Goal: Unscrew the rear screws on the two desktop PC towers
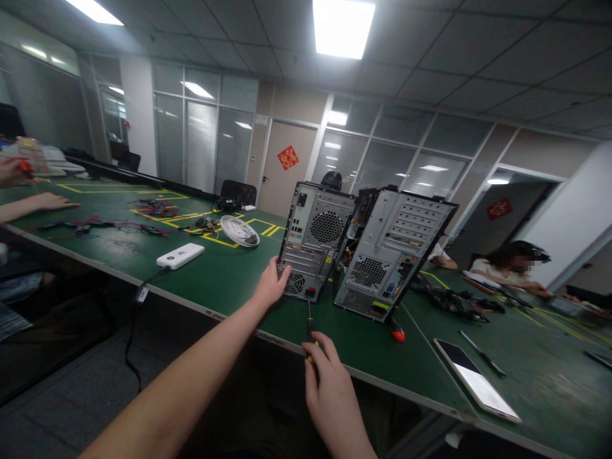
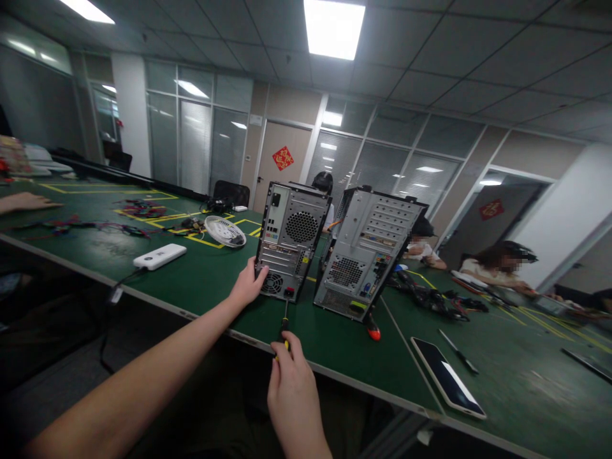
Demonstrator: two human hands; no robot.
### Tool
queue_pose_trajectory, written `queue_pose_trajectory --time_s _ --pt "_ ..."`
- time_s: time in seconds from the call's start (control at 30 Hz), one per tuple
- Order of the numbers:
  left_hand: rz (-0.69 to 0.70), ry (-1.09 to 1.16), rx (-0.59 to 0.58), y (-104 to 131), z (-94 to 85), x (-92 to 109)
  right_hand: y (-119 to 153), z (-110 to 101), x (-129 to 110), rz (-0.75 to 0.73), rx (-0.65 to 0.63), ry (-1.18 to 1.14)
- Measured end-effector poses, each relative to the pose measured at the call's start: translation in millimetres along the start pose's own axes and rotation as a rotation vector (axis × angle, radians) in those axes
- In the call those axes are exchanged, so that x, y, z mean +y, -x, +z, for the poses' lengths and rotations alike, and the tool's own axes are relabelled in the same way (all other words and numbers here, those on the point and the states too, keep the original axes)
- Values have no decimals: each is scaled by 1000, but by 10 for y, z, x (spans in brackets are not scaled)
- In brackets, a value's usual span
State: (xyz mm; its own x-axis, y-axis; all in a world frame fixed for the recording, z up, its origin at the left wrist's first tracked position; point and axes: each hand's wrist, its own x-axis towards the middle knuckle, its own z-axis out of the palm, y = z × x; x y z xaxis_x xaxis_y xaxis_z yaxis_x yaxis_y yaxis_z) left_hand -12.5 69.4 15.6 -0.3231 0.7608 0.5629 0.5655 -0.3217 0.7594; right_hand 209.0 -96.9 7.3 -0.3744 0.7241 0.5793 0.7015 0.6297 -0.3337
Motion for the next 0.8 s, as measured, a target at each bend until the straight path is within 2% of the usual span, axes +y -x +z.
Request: queue_pose_trajectory --time_s 0.33,0.8 --pt "2 1 -4 2 -9 0 3 -12 20 -8 -40 75" --pt "-3 10 -7 1 -5 14 -27 -33 -16 31 -58 -11"
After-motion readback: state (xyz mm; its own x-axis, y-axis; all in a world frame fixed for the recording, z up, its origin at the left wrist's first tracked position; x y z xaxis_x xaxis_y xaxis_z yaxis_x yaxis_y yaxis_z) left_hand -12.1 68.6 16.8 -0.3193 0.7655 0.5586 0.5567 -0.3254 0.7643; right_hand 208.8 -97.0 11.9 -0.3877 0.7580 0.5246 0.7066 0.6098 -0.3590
